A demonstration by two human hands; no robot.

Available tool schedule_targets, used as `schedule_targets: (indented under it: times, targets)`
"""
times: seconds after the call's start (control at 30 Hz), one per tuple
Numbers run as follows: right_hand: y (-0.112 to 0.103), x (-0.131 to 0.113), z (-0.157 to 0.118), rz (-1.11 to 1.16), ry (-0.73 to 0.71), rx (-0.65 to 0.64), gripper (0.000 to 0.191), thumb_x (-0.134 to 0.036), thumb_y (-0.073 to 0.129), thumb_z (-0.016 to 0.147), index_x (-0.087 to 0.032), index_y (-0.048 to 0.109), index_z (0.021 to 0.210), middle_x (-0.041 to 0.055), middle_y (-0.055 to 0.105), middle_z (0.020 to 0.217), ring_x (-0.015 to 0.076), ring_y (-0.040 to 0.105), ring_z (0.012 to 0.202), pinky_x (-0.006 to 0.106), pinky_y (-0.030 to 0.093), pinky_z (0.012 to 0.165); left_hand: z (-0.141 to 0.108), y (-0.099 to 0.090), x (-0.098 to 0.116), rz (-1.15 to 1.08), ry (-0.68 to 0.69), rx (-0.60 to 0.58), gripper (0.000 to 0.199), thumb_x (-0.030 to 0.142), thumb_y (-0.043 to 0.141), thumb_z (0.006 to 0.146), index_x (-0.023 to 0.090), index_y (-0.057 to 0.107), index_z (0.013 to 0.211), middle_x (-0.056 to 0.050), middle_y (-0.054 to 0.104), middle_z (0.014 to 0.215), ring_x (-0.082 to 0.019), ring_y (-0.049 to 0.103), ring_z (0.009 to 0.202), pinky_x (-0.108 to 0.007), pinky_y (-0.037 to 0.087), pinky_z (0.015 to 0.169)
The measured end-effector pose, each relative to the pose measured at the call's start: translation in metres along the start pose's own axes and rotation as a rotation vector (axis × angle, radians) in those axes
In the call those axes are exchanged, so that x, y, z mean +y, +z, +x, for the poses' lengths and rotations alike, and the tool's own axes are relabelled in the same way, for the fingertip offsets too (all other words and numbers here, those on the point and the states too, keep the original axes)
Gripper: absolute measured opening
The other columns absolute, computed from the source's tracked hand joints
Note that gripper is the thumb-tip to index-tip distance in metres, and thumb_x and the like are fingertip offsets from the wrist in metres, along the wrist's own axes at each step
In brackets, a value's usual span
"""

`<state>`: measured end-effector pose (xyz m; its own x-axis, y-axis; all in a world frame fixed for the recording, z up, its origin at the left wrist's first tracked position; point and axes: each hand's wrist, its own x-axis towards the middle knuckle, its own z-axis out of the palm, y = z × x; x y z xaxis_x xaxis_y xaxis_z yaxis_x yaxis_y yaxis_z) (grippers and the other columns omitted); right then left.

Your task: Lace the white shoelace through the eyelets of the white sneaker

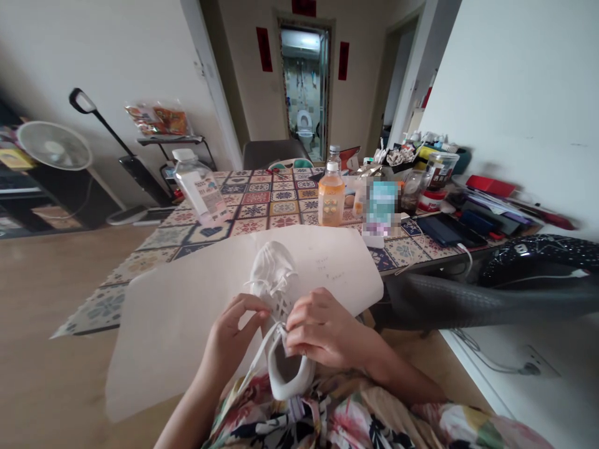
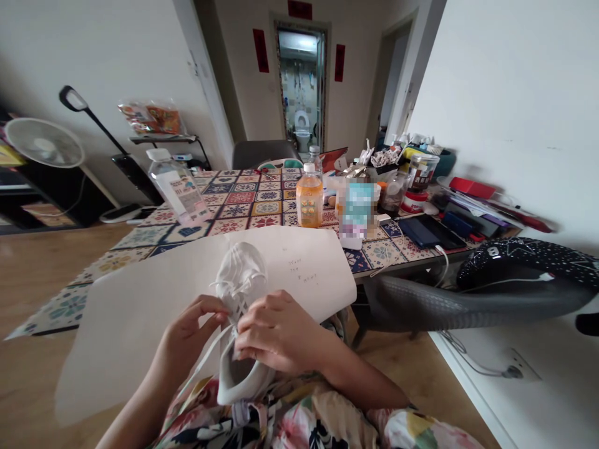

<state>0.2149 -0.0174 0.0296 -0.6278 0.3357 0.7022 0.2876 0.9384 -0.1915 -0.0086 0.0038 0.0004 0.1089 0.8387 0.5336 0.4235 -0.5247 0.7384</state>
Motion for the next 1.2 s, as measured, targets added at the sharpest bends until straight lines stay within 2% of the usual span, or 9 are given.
schedule_targets:
  times: [0.07, 0.17, 0.3, 0.43, 0.5, 0.7, 0.83, 1.03, 1.2]
  targets:
    - [-0.002, -0.001, -0.001, -0.117, 0.054, -0.036, 0.011, -0.031, 0.063, 0.095, -0.021, 0.06, 0.099, 0.0065, 0.07, 0.102, 0.0202, 0.058, 0.102, 0.036, 0.04, 0.088, -0.001, -0.005, 0.004, -0.02, 0.029, -0.025, 0.01, 0.03, 0.065, 0.083, 0.022, 0.066, 0.078, 0.0, 0.064, 0.074, -0.019, 0.059, 0.072, -0.031, 0.048, 0.072]
    - [-0.004, -0.005, 0.0, -0.2, 0.103, -0.046, 0.009, -0.028, 0.058, 0.096, -0.019, 0.06, 0.093, 0.007, 0.069, 0.096, 0.0205, 0.059, 0.094, 0.036, 0.04, 0.082, -0.003, -0.01, 0.015, -0.075, 0.118, -0.192, 0.011, 0.03, 0.068, 0.084, 0.021, 0.066, 0.079, -0.003, 0.065, 0.078, -0.02, 0.061, 0.076, -0.03, 0.049, 0.074]
    - [-0.01, -0.014, 0.006, -0.022, 0.096, 0.016, 0.011, -0.023, 0.053, 0.096, -0.021, 0.058, 0.086, 0.0042, 0.072, 0.09, 0.0175, 0.063, 0.086, 0.035, 0.045, 0.082, -0.003, -0.014, 0.03, -0.056, 0.174, -0.313, 0.007, 0.025, 0.066, 0.086, 0.02, 0.068, 0.08, -0.005, 0.065, 0.083, -0.02, 0.064, 0.079, -0.028, 0.051, 0.074]
    - [-0.024, -0.021, 0.015, 0.595, -0.306, -0.136, 0.021, -0.032, 0.054, 0.099, -0.027, 0.056, 0.079, -0.0053, 0.072, 0.078, 0.0072, 0.069, 0.081, 0.019, 0.051, 0.087, -0.004, -0.013, 0.038, 0.011, 0.198, -0.272, 0.003, 0.024, 0.068, 0.083, 0.022, 0.07, 0.084, -0.006, 0.067, 0.087, -0.022, 0.065, 0.081, -0.029, 0.053, 0.075]
    - [-0.029, -0.02, 0.016, 0.687, -0.405, -0.183, 0.023, -0.034, 0.057, 0.098, -0.028, 0.057, 0.076, -0.0064, 0.073, 0.078, 0.0061, 0.07, 0.081, 0.016, 0.052, 0.087, -0.005, -0.012, 0.039, 0.013, 0.195, -0.264, 0.003, 0.022, 0.067, 0.083, 0.022, 0.069, 0.085, -0.006, 0.067, 0.088, -0.022, 0.064, 0.082, -0.029, 0.053, 0.075]
    - [-0.018, -0.007, 0.006, 0.198, 0.212, -0.008, 0.023, -0.027, 0.046, 0.102, -0.02, 0.058, 0.084, 0.006, 0.069, 0.084, 0.0172, 0.062, 0.083, 0.031, 0.053, 0.08, -0.01, -0.006, 0.037, -0.024, 0.164, -0.323, 0.011, 0.012, 0.057, 0.084, 0.021, 0.06, 0.079, -0.005, 0.062, 0.091, -0.02, 0.062, 0.086, -0.027, 0.052, 0.078]
    - [-0.008, -0.005, 0.003, 0.207, 0.281, -0.028, 0.01, -0.015, 0.05, 0.096, -0.018, 0.059, 0.098, 0.0076, 0.068, 0.095, 0.018, 0.06, 0.09, 0.03, 0.052, 0.084, -0.013, -0.005, 0.035, -0.006, 0.151, -0.334, 0.011, 0.011, 0.054, 0.084, 0.021, 0.054, 0.084, -0.007, 0.059, 0.096, -0.022, 0.059, 0.093, -0.03, 0.051, 0.082]
    - [-0.005, -0.008, 0.002, 0.528, 0.419, 0.018, 0.022, -0.006, 0.046, 0.091, -0.019, 0.059, 0.103, 0.0031, 0.066, 0.097, 0.0141, 0.061, 0.09, 0.027, 0.051, 0.085, -0.013, -0.006, 0.035, -0.037, 0.146, -0.366, 0.006, 0.019, 0.056, 0.09, 0.021, 0.058, 0.085, -0.008, 0.059, 0.101, -0.022, 0.06, 0.093, -0.03, 0.051, 0.082]
    - [0.0, -0.003, 0.002, 0.536, 0.463, 0.044, 0.017, -0.014, 0.063, 0.087, -0.02, 0.059, 0.102, 0.0013, 0.062, 0.094, 0.0143, 0.058, 0.084, 0.027, 0.05, 0.081, -0.015, -0.004, 0.032, -0.142, 0.086, -0.404, 0.008, 0.023, 0.054, 0.095, 0.022, 0.06, 0.089, -0.008, 0.058, 0.105, -0.021, 0.058, 0.096, -0.028, 0.05, 0.083]
